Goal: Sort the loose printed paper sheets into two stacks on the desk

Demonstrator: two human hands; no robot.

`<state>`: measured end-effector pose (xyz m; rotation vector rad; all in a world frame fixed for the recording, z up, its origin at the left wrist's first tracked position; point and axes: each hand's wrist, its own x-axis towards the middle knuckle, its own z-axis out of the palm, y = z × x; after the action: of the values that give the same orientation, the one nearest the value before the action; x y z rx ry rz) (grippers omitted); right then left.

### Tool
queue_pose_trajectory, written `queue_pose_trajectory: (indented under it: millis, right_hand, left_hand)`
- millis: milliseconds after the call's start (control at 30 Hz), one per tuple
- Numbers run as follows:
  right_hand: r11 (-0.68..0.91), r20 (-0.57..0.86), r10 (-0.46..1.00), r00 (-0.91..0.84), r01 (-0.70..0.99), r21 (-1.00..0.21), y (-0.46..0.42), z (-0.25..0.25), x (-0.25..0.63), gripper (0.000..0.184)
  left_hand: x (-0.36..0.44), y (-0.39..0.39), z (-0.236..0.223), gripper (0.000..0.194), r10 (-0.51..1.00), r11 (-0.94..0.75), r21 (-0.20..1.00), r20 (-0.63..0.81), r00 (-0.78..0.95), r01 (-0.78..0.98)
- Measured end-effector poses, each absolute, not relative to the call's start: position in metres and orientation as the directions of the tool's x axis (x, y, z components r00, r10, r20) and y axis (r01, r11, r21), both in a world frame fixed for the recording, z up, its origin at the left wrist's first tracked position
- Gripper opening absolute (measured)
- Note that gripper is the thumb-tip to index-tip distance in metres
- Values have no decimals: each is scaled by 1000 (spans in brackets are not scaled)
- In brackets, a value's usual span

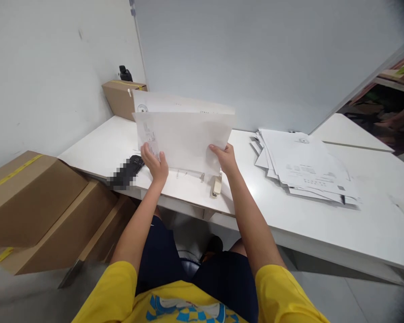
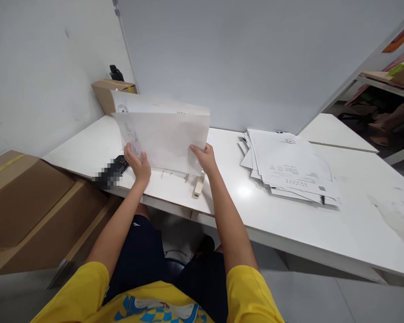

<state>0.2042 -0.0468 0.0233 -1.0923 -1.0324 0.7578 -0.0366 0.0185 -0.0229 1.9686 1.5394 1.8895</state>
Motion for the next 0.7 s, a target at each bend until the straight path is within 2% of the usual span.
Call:
queue_pose_trajectory:
  millis: [100,333,533,700]
  right_hand:
    - [295,281,901,331,7,-955,-49,19,195,40]
    - [409,408,847,340,72,-909,-52,15,187,49]
    - [400,397,834,384,76,-913,-52,12,193,54]
    - [351,391,835,388,172,-920,-55,12,193,48]
  left_hand:
    - [-44,32,-22,78,629,-400,725,662,-407,562]
    - [-45,43,-20,66,667,-300,859,500,-552,414]
    - [-44,41,-20,62,675,-306,866,490,-551,395]
    - [-45,47,-25,53,687,-332,868,491,-536,369]
